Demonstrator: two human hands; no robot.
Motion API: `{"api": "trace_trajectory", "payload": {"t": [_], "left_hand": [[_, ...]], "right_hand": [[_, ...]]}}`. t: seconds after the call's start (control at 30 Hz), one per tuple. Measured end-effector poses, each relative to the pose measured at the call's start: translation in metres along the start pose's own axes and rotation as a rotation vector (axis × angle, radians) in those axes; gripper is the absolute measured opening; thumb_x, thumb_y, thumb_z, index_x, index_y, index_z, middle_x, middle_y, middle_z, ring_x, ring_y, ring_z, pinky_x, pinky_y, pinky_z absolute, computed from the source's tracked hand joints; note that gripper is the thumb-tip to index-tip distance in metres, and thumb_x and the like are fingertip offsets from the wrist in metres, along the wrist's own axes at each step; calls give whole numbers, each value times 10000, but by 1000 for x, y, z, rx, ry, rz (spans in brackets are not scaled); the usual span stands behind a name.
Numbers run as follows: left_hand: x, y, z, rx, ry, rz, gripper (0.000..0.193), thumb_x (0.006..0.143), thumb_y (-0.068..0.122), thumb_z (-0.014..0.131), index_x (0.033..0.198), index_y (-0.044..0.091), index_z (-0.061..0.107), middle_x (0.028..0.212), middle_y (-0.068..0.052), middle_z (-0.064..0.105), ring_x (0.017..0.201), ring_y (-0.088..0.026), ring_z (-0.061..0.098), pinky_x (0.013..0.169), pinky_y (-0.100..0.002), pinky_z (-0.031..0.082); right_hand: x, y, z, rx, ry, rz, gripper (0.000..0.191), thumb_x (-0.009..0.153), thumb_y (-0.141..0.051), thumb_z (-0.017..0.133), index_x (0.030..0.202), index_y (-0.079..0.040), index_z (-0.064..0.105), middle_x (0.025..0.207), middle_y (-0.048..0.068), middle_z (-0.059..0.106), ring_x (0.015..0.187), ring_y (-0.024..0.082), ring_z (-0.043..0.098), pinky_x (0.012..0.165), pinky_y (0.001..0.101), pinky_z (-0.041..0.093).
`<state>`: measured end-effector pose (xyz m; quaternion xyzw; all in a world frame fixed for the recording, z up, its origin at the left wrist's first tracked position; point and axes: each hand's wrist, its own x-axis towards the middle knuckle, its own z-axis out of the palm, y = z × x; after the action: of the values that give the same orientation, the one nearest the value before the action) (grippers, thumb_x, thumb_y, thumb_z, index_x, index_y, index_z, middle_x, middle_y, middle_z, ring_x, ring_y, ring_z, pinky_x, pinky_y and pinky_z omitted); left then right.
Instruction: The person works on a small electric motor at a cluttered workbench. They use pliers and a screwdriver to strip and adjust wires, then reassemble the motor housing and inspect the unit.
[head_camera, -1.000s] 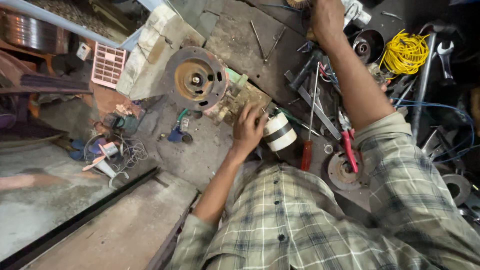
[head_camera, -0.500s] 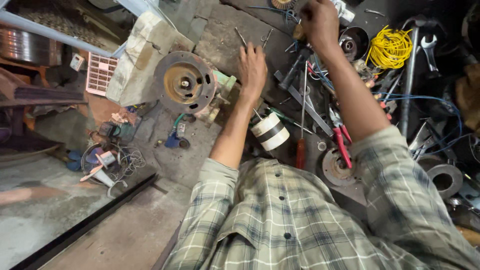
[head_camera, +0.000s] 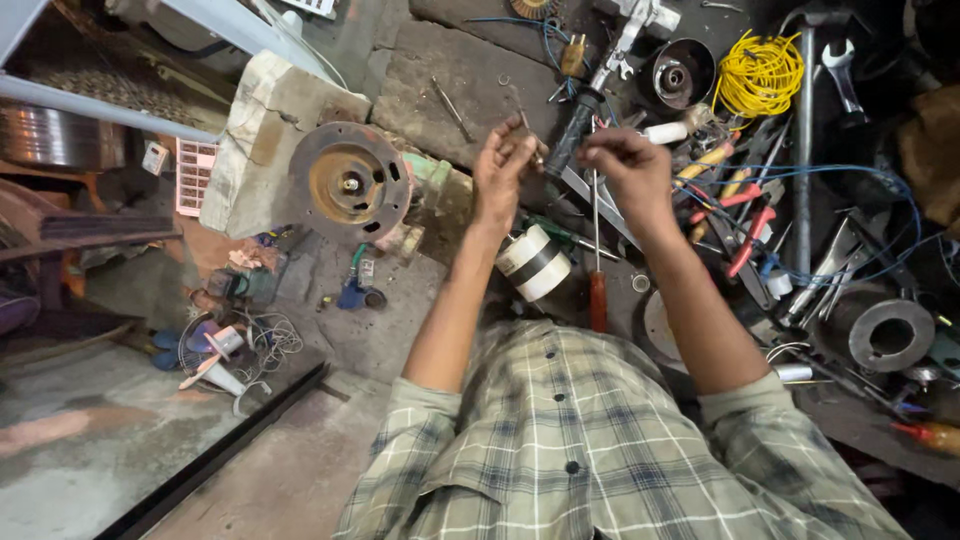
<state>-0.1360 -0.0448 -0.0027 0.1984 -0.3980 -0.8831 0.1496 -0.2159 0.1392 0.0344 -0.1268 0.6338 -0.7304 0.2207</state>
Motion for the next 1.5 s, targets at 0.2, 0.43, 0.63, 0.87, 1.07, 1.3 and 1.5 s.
{"api": "trace_trajectory", "payload": {"t": [0.2, 0.43, 0.63, 0.87, 1.07, 1.3, 1.5], "left_hand": [[-20, -5, -1, -121, 0, -44, 307, 974, 98, 733, 1275, 56, 698, 1011, -59, 728, 892, -102, 675, 814, -244, 534], [-30, -13, -2, -206, 9, -26, 151, 965, 105, 751, 1081, 56, 669, 1039, -91, 751, 927, -170, 724, 867, -323, 610], [-35, -12, -3, -201, 52, -51, 150, 954, 106, 749, 1069, 60, 664, 1057, -113, 761, 944, -193, 740, 874, -349, 627], [-39, -5, -4, -155, 31, 2, 137, 977, 127, 740, 1074, 58, 672, 1062, -116, 760, 943, -190, 742, 862, -357, 637], [-36, -6, -3, -165, 21, 47, 145, 963, 112, 750, 1071, 54, 673, 1036, -125, 767, 900, -187, 750, 818, -343, 633], [-29, -14, 1, -150, -39, 38, 122, 985, 79, 714, 1082, 47, 647, 1065, -160, 766, 909, -190, 755, 853, -330, 631], [-28, -14, 1, -160, -46, 41, 134, 971, 77, 704, 1083, 62, 632, 1059, -159, 763, 913, -189, 758, 855, -331, 634]], "right_hand": [[-28, -14, 28, -146, -30, -199, 159, 956, 72, 722, 1103, 14, 733, 1151, 66, 662, 1026, 131, 642, 896, 255, 522], [-37, -25, 44, -286, -5, -255, 185, 952, 49, 732, 1129, 1, 753, 1138, 82, 668, 1024, 133, 656, 865, 245, 553], [-36, -25, 47, -398, 41, -269, 183, 936, 39, 767, 1113, -7, 765, 1124, 83, 678, 984, 135, 648, 810, 248, 525], [-31, -29, 47, -387, 15, -147, 151, 946, 2, 749, 1093, -27, 763, 1136, 69, 669, 964, 134, 660, 813, 250, 555], [-25, -31, 44, -504, -37, -342, 167, 938, -5, 761, 1105, -8, 754, 1117, 105, 711, 1027, 163, 687, 871, 295, 565], [-24, -31, 38, -620, 37, -188, 126, 1001, -112, 730, 1078, -21, 768, 864, 102, 734, 747, 148, 654, 680, 292, 514], [-21, -27, 38, -666, 41, -197, 141, 1019, -125, 674, 1040, -6, 747, 803, 110, 721, 685, 132, 652, 635, 306, 518]]}}
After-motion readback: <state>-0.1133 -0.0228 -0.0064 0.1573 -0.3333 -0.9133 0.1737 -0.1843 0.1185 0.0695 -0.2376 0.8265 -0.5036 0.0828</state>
